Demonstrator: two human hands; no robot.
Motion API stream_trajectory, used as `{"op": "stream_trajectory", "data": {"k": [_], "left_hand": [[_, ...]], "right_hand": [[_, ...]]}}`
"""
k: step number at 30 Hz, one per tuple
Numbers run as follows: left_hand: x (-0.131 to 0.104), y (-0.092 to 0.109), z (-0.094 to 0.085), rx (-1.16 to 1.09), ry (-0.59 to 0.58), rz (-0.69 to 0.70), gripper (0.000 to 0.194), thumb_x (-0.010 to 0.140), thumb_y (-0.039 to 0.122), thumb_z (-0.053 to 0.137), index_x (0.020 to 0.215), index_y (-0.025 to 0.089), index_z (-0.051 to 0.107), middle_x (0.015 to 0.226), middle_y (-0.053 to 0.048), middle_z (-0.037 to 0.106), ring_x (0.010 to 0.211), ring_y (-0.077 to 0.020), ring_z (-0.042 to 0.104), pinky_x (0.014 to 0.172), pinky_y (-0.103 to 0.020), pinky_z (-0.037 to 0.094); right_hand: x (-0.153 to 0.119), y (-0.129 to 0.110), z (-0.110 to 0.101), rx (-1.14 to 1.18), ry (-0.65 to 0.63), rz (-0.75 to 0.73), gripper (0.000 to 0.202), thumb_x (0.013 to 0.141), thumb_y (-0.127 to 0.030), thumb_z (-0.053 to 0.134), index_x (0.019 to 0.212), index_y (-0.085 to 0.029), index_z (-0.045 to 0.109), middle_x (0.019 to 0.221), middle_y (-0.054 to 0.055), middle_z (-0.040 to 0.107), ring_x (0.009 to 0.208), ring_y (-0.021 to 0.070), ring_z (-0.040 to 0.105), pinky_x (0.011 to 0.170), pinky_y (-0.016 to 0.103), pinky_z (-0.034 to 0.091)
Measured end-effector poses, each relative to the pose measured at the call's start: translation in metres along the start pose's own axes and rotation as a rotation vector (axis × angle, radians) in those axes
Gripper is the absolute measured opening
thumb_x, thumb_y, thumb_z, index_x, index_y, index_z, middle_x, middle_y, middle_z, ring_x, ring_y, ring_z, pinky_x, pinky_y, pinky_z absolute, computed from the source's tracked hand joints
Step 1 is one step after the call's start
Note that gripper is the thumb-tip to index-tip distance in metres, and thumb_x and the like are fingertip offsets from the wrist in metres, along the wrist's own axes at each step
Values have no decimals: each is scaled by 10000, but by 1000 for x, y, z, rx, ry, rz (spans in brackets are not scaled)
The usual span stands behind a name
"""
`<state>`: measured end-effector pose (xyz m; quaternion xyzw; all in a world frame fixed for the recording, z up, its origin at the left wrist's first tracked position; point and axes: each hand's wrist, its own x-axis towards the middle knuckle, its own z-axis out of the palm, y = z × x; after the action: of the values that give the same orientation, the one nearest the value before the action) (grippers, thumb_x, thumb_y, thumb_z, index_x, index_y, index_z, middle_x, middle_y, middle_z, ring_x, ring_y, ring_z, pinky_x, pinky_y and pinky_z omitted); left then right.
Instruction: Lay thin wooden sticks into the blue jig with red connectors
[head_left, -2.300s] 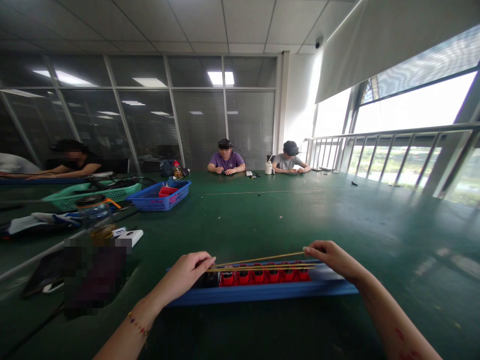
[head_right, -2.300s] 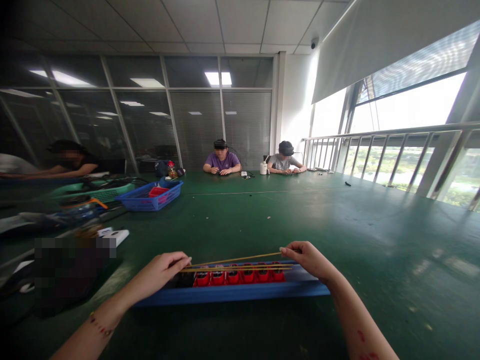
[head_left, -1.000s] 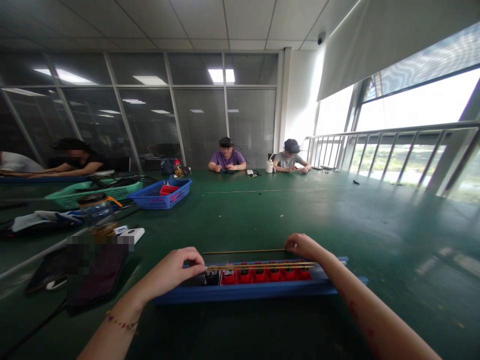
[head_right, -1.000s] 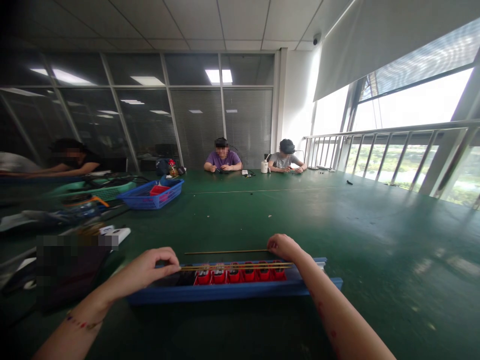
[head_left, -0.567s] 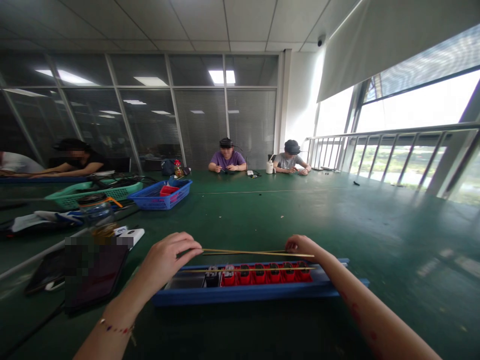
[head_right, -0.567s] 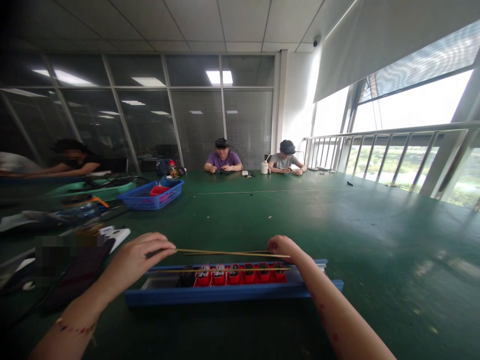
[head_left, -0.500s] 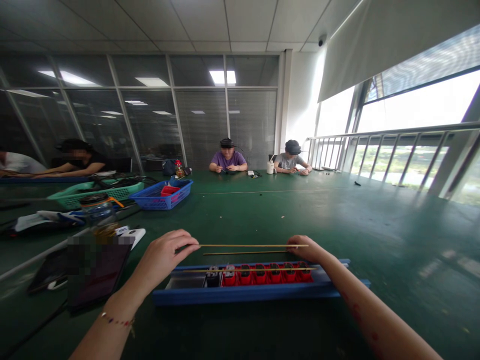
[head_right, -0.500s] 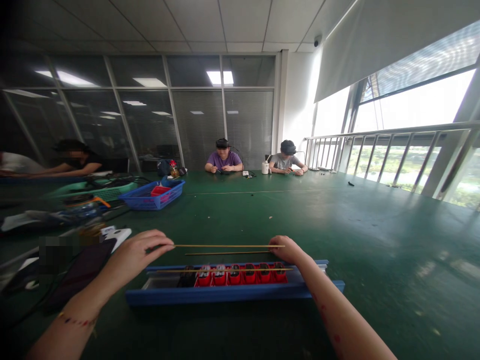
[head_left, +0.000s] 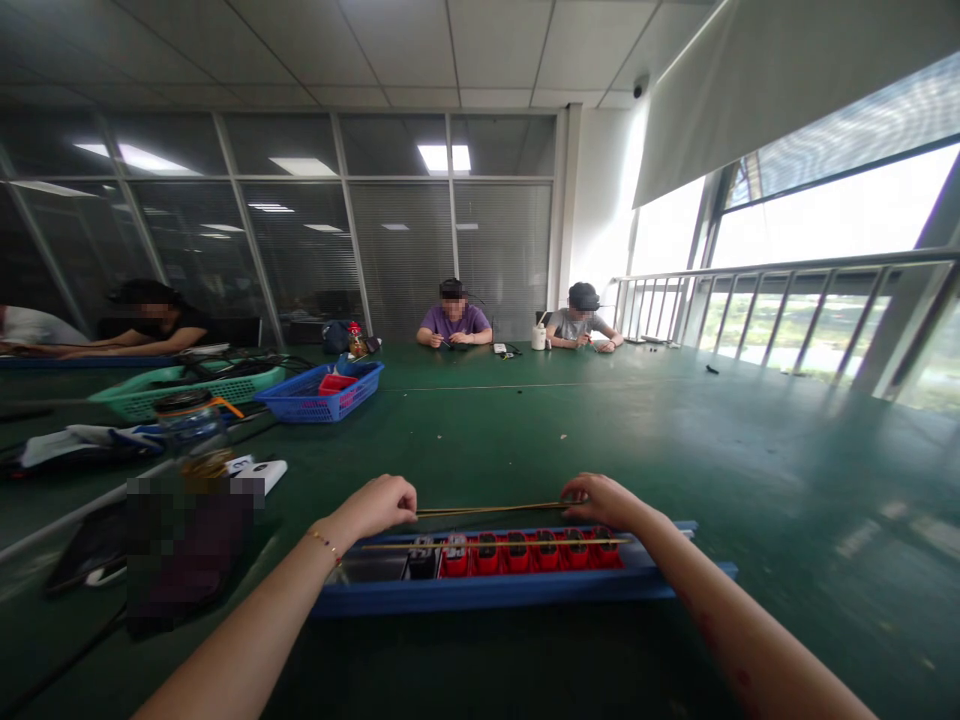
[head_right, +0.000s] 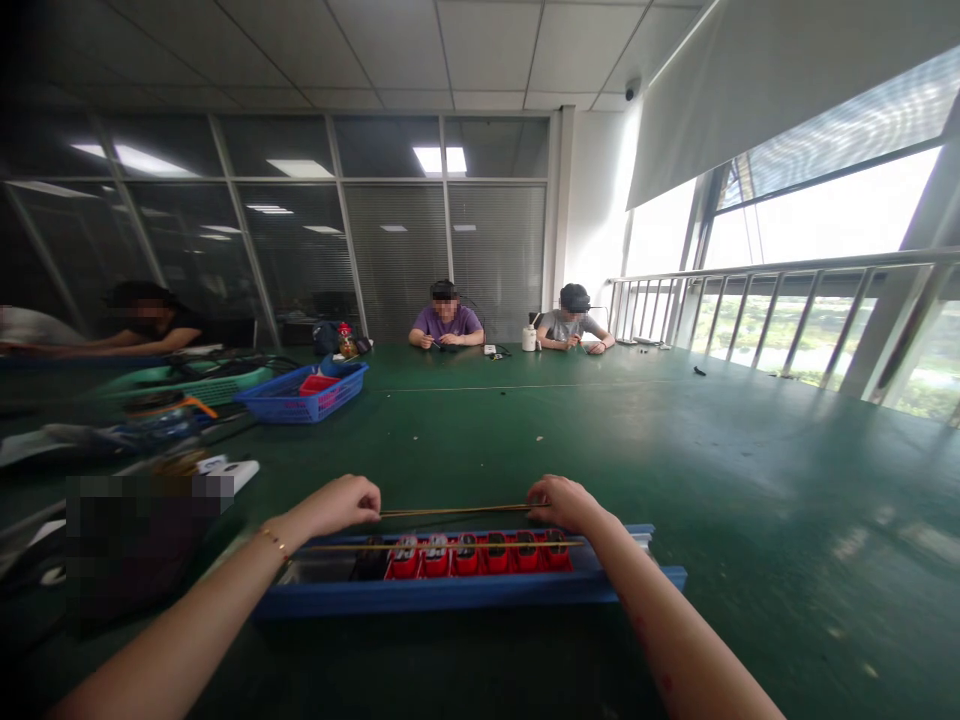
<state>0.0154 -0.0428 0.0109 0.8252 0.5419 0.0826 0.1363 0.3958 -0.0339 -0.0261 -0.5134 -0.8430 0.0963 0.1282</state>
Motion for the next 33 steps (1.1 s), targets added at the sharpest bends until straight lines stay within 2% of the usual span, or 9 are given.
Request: {"op": "stream_trajectory", "data": {"k": [4, 8, 13, 17, 21, 27, 30, 33], "left_hand": [[13, 2, 6, -8, 14, 1, 128, 657, 311, 583, 675, 228, 679, 696, -14, 673, 661, -173, 602, 596, -230, 400], [8, 17, 4, -34, 48, 22, 194, 726, 342, 523, 755, 218, 670, 772, -24, 671, 715, -172, 599, 625, -225, 399], [-28, 56, -12, -89, 106, 131, 322, 805, 451, 414, 800, 231, 650, 827, -15, 633, 726, -155, 571, 633, -218, 382], [-62, 75, -16, -77, 70, 191, 276, 794, 446, 456, 809, 241, 640, 832, -9, 606, 752, -159, 553, 645, -217, 371], [-73, 75, -7, -32, 118, 217, 194, 822, 355, 445, 865, 253, 605, 892, -4, 574, 822, -157, 536, 702, -219, 366], [-65, 77, 3, 40, 153, 203, 216, 850, 288, 402, 783, 222, 597, 848, 0, 552, 768, -131, 537, 672, -209, 367], [-66, 79, -6, 61, 180, 207, 220, 849, 273, 404, 781, 231, 609, 823, 7, 564, 752, -124, 539, 665, -204, 364], [-68, 69, -23, 77, 239, 198, 218, 843, 275, 407, 810, 250, 622, 838, 11, 584, 778, -131, 542, 688, -206, 364]], "right_hand": [[2, 2, 2, -51, 6, 33, 162, 715, -311, 556, 801, -225, 664, 815, 30, 653, 739, 165, 588, 654, 233, 433], [3, 6, 5, -69, 16, 63, 136, 715, -265, 541, 763, -217, 658, 789, 27, 658, 718, 157, 589, 642, 225, 426], [2, 8, 5, -80, 22, 42, 141, 711, -264, 531, 758, -214, 653, 775, 26, 661, 705, 158, 594, 625, 224, 422], [1, 6, 5, -80, 22, 64, 146, 710, -295, 534, 746, -220, 654, 762, 23, 669, 691, 163, 599, 597, 223, 417], [0, 5, 5, -65, 22, 95, 150, 704, -308, 542, 745, -224, 659, 751, 19, 675, 686, 165, 604, 598, 223, 418], [0, 5, 5, -65, 20, 86, 159, 706, -302, 535, 754, -222, 665, 754, 15, 676, 688, 157, 606, 612, 216, 423], [0, 4, 4, -69, 8, 105, 157, 703, -303, 542, 752, -221, 667, 760, 15, 676, 692, 157, 605, 617, 216, 424], [0, 3, 2, -62, -11, 113, 153, 696, -291, 554, 764, -219, 670, 779, 19, 676, 711, 162, 603, 625, 217, 423]]}}
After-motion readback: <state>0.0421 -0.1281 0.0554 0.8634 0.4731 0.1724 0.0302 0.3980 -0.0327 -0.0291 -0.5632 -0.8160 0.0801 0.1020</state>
